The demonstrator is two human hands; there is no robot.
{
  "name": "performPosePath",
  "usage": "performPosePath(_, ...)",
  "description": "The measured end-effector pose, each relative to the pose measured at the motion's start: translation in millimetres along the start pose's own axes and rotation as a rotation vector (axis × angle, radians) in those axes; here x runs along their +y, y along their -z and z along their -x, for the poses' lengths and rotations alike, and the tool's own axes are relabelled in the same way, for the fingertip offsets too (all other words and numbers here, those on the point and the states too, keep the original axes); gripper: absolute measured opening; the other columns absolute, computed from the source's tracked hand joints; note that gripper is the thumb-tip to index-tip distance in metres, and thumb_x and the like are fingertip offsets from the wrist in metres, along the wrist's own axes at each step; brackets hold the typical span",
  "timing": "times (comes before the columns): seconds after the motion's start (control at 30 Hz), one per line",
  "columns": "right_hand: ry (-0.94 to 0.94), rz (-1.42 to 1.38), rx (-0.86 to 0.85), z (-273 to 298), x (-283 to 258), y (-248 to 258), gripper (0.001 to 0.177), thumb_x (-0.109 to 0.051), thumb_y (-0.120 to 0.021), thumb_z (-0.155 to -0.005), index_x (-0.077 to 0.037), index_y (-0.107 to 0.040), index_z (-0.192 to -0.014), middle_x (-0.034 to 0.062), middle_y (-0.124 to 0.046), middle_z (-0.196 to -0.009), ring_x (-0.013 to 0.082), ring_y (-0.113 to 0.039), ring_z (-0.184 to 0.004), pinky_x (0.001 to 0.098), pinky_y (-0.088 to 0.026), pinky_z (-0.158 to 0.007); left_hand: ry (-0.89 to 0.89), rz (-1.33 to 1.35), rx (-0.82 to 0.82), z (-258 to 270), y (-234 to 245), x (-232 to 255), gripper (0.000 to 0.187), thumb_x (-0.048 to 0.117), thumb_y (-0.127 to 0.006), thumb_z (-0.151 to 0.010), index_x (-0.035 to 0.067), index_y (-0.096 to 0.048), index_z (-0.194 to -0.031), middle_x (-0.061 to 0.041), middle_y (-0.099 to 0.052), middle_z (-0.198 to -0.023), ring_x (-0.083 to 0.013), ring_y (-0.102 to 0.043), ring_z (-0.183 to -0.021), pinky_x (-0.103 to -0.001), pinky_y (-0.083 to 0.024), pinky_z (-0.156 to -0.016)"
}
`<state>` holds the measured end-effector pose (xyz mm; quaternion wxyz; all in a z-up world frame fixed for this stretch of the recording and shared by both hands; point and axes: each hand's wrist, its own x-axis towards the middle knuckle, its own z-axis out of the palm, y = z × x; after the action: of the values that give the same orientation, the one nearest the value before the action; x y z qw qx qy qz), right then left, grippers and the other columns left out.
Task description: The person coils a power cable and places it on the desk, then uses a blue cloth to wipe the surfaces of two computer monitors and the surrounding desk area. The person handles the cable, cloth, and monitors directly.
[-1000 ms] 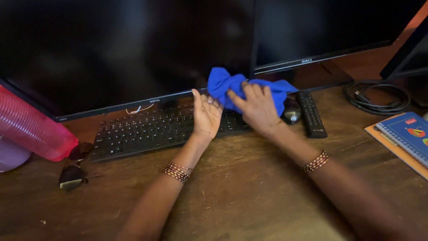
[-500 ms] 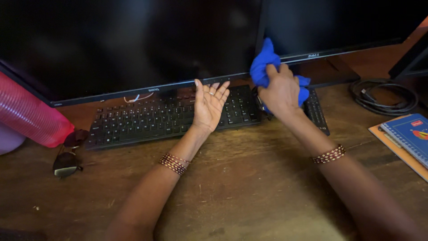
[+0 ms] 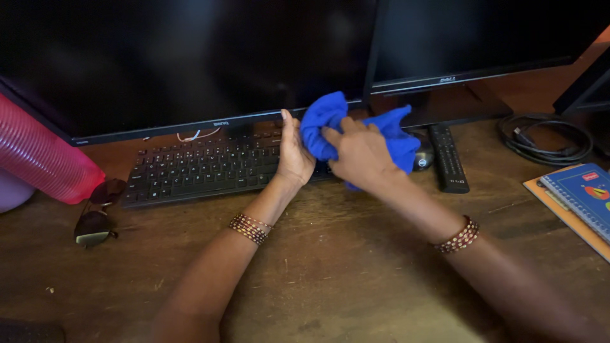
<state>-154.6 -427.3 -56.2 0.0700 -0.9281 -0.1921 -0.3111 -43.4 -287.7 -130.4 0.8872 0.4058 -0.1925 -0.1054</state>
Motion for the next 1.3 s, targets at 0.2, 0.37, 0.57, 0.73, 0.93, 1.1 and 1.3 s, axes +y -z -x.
performPosePath(0.2,-0.242,-0.134,0.046,-7,7,32,0.078,-0.014,-0.082,-0.070,-0.015,-0.059,-0.145,0.0201,-0.060,-0.108,0.0385,-0.061,-0.096,0.0491,-0.051,-0.082,-0.062,-0.059,-0.046,-1,-3,-1,0.117,0.082,-0.036,-0.090,-0.003,-0.001,-0.162,-0.026,-0.021,-0.166,-0.0349,-0.027,-0.153,-0.046,-0.022,-0.123)
performPosePath(0.37,-0.075,0.111,0.565,-7,54,46,0.090,-0.009,-0.083,-0.087,-0.010,-0.034,-0.163,0.0245,-0.048,-0.136,0.0403,-0.058,-0.122,0.0491,-0.051,-0.101,-0.085,-0.042,-0.085,0,-6,2,0.115,0.078,-0.034,-0.093,-0.002,0.013,-0.160,-0.034,-0.012,-0.165,-0.0402,-0.025,-0.153,-0.046,-0.023,-0.125)
performPosePath(0.57,-0.362,-0.164,0.172,-16,70,6,0.088,-0.020,-0.079,-0.090,-0.002,-0.029,-0.160,0.0294,-0.047,-0.138,0.0450,-0.060,-0.104,0.0537,-0.051,-0.088,-0.059,0.013,-0.082,1,-8,3,0.114,0.076,-0.034,-0.093,-0.002,0.024,-0.154,-0.036,-0.011,-0.165,-0.0407,-0.029,-0.153,-0.047,-0.024,-0.126)
performPosePath(0.73,-0.369,-0.187,0.187,-10,66,-15,0.080,-0.028,-0.078,-0.089,0.004,-0.038,-0.150,0.0292,-0.058,-0.122,0.0494,-0.061,-0.107,0.0557,-0.050,-0.089,-0.077,0.001,-0.120,2,-9,3,0.114,0.076,-0.032,-0.094,-0.004,0.020,-0.156,-0.036,-0.013,-0.165,-0.0401,-0.032,-0.152,-0.047,-0.024,-0.126)
performPosePath(0.93,-0.538,-0.292,0.013,-11,68,-18,0.062,-0.032,-0.078,-0.086,0.004,-0.053,-0.130,0.0272,-0.064,-0.122,0.0461,-0.063,-0.114,0.0508,-0.051,-0.095,-0.084,-0.013,-0.134,3,-11,4,0.110,0.074,-0.031,-0.096,-0.006,0.008,-0.159,-0.033,-0.012,-0.166,-0.0387,-0.033,-0.152,-0.047,-0.025,-0.126)
performPosePath(1.1,-0.472,-0.420,0.126,-11,73,-17,0.068,-0.021,-0.081,-0.083,0.003,-0.052,-0.139,0.0257,-0.065,-0.127,0.0417,-0.063,-0.121,0.0460,-0.050,-0.103,-0.091,-0.004,-0.146,4,-11,4,0.107,0.074,-0.032,-0.097,-0.006,-0.001,-0.160,-0.032,-0.015,-0.167,-0.0389,-0.034,-0.152,-0.048,-0.026,-0.126)
performPosePath(1.3,-0.158,-0.380,0.449,-11,81,-8,0.087,-0.001,-0.080,-0.087,0.002,-0.034,-0.161,0.0249,-0.052,-0.140,0.0400,-0.056,-0.129,0.0423,-0.048,-0.111,-0.090,0.009,-0.163,2,-9,2,0.104,0.073,-0.034,-0.096,-0.004,-0.008,-0.160,-0.028,-0.018,-0.168,-0.0394,-0.033,-0.153,-0.049,-0.025,-0.126)
